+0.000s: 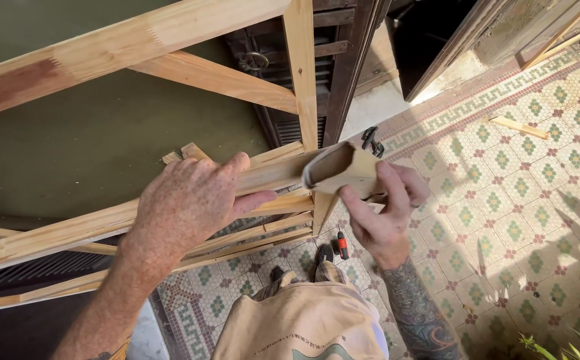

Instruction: Sanding a wooden lattice frame with a sanding block to smooth the surface

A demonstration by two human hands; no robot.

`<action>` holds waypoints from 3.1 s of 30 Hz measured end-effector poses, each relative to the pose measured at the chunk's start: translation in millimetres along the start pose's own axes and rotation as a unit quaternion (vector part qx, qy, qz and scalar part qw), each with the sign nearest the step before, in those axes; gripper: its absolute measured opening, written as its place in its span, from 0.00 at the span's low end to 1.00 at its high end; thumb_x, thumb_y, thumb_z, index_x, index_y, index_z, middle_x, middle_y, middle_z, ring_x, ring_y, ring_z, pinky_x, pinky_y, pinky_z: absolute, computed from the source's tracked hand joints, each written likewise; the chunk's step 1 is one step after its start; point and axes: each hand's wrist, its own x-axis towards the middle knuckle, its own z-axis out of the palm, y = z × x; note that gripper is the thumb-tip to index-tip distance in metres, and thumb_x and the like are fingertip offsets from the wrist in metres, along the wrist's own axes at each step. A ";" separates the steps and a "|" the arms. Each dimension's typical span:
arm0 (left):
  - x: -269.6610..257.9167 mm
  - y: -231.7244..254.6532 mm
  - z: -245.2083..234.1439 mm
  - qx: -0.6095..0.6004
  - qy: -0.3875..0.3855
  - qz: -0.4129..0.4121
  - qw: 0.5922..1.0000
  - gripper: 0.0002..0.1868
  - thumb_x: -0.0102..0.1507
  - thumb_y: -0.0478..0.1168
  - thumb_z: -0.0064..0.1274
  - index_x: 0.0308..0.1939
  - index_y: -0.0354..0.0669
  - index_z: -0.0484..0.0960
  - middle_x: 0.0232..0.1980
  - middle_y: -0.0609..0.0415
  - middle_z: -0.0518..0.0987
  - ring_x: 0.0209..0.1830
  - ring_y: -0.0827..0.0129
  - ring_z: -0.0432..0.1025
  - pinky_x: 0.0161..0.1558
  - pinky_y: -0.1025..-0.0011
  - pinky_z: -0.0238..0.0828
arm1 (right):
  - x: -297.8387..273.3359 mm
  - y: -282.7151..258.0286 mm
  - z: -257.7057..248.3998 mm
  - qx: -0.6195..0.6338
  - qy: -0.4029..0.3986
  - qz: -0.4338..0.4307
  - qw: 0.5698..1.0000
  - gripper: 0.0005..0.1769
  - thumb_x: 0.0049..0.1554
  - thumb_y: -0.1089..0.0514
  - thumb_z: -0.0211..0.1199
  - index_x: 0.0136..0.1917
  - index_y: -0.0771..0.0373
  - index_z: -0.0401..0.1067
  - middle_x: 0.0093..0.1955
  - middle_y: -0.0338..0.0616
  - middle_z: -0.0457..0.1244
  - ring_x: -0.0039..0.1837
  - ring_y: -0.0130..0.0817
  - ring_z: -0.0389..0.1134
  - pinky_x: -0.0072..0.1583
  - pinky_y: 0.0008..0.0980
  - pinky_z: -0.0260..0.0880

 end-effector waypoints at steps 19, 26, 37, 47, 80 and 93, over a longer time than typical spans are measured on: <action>6.7 -4.4 -3.3 0.056 0.009 -0.011 0.998 0.36 0.68 0.79 0.42 0.32 0.51 0.71 0.11 0.58 0.69 0.14 0.57 0.73 0.23 0.61 0.76 | 20.9 95.6 -33.4 0.048 -0.111 -0.062 0.991 0.28 0.67 0.64 0.68 0.75 0.44 0.66 0.81 0.56 0.52 0.71 0.56 0.55 0.65 0.51 0.66; 0.0 0.2 -9.2 0.013 -0.042 -0.041 0.998 0.35 0.64 0.79 0.47 0.37 0.51 0.72 0.11 0.55 0.71 0.16 0.50 0.73 0.23 0.54 0.72 | 83.5 52.8 -31.5 0.285 -0.238 -0.065 0.926 0.19 0.72 0.55 0.54 0.75 0.48 0.64 0.83 0.56 0.51 0.78 0.58 0.55 0.76 0.50 0.69; -8.6 -0.5 -3.9 0.005 -0.023 -0.062 0.998 0.35 0.62 0.77 0.54 0.30 0.51 0.68 0.09 0.55 0.66 0.14 0.46 0.68 0.21 0.54 0.67 | -21.0 120.2 -54.6 0.392 -0.289 0.166 0.857 0.24 0.67 0.56 0.54 0.76 0.54 0.62 0.72 0.49 0.61 0.50 0.32 0.59 0.50 0.29 0.65; -23.2 13.1 -13.9 -0.010 -0.045 -0.088 0.995 0.32 0.57 0.76 0.60 0.32 0.55 0.71 0.12 0.55 0.69 0.15 0.49 0.70 0.22 0.53 0.68 | -42.8 100.9 39.3 0.638 -0.266 0.196 0.696 0.28 0.69 0.53 0.53 0.79 0.62 0.56 0.60 0.48 0.68 0.32 0.19 0.59 0.32 0.20 0.62; -25.0 23.6 -14.3 -0.045 -0.075 -0.103 0.991 0.34 0.56 0.77 0.62 0.37 0.53 0.73 0.16 0.54 0.77 0.23 0.42 0.74 0.27 0.48 0.69 | 124.7 57.3 -23.7 0.426 -0.277 -0.179 0.842 0.18 0.62 0.54 0.67 0.65 0.56 0.74 0.73 0.57 0.61 0.71 0.45 0.66 0.74 0.45 0.64; -23.9 24.9 -14.7 -0.009 -0.046 -0.092 0.995 0.37 0.61 0.81 0.52 0.30 0.51 0.70 0.11 0.54 0.71 0.19 0.41 0.71 0.26 0.52 0.69 | 73.9 74.3 -40.1 0.269 -0.256 -0.157 0.915 0.23 0.64 0.49 0.63 0.70 0.53 0.68 0.75 0.59 0.59 0.73 0.53 0.62 0.74 0.50 0.64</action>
